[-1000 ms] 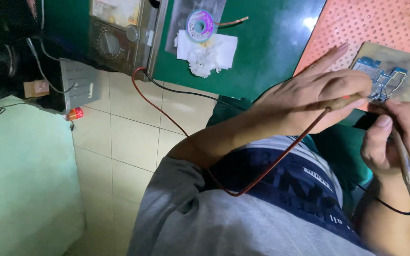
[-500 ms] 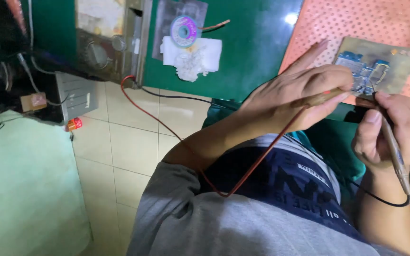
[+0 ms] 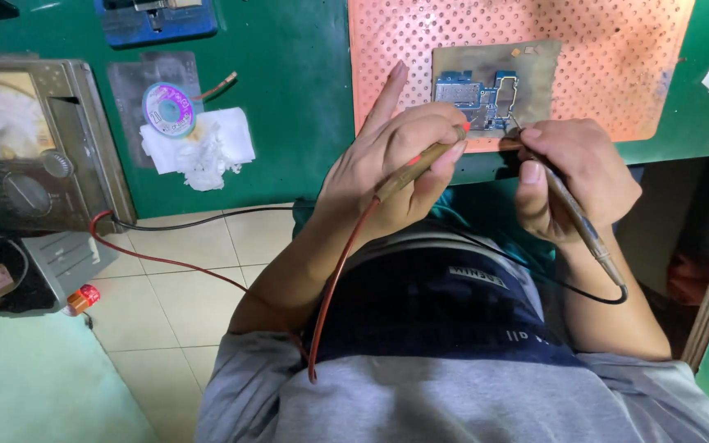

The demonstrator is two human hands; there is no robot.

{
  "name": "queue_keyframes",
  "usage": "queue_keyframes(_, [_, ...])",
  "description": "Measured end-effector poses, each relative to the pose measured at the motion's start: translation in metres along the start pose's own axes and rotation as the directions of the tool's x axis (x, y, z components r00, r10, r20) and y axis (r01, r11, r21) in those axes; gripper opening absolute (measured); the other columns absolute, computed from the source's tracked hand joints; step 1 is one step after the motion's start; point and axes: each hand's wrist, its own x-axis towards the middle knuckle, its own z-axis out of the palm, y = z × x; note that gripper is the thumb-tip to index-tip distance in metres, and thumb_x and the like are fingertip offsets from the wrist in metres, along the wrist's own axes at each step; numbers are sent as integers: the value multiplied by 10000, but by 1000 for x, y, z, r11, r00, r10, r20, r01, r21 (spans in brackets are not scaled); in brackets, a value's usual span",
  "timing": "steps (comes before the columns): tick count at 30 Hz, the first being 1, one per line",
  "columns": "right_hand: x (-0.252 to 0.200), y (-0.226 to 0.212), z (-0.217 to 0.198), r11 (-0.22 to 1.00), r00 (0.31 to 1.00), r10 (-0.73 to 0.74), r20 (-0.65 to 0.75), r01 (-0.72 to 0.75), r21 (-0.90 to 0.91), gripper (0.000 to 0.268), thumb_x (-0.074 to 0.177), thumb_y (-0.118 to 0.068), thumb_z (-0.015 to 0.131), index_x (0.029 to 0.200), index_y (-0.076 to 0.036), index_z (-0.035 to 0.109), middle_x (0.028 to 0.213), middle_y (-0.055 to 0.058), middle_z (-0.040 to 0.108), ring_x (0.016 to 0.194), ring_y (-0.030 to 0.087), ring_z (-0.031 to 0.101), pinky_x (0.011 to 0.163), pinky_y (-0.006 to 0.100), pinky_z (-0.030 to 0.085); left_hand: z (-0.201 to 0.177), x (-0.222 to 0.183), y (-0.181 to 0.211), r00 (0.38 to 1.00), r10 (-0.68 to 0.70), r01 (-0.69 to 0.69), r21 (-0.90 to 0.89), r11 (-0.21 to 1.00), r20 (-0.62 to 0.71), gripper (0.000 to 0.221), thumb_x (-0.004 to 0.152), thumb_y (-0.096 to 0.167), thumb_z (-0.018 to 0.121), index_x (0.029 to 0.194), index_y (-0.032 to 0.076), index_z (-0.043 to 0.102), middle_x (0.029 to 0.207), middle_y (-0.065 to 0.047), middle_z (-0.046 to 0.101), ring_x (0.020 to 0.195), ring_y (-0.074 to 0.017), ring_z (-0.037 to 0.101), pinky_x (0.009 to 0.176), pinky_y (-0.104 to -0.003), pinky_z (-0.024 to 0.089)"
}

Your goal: Testing electrical connections on a mobile phone motherboard using multimeter probes at a repair bench.

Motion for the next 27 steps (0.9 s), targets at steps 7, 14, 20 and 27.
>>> queue_keyframes(7, [0, 1, 1, 1000, 1000, -25, -8, 26, 3, 239, 915, -78, 425, 891, 135, 531, 801, 257, 575, 726, 375, 584, 663, 426, 474, 1, 0, -1, 1000, -1, 1, 1, 1000, 1, 95, 904, 88, 378, 916, -3, 402, 870, -165, 567, 859, -236, 602, 1041, -497, 224])
queue_keyframes(14, [0, 2, 1, 999, 999, -35, -9, 35, 4, 245, 912, -71, 420, 893, 150, 524, 801, 275, 566, 717, 378, 573, 648, 424, 466, 1, 0, 0, 1000, -11, 11, -7, 1000, -6, 91, 905, 86, 379, 917, 1, 409, 865, -155, 568, 856, -227, 602, 1044, -493, 227])
queue_keyframes(20, [-1, 3, 2, 999, 999, -44, -18, 44, 9, 241, 911, -76, 428, 894, 144, 524, 790, 269, 570, 714, 377, 579, 644, 423, 466, 1, 1, -1, 1000, 5, -5, -8, 1000, -12, 79, 897, 69, 395, 909, -6, 417, 862, -161, 568, 849, -234, 605, 1039, -498, 226])
queue_keyframes(27, [0, 5, 1, 998, 998, -61, 29, 61, 5, 204, 909, -67, 438, 910, 117, 528, 835, 248, 592, 733, 356, 595, 647, 417, 457, 1, 1, 1, 1000, 8, -8, -1, 1000, -22, 71, 896, 64, 398, 901, -6, 411, 844, -153, 563, 839, -230, 607, 1033, -507, 239])
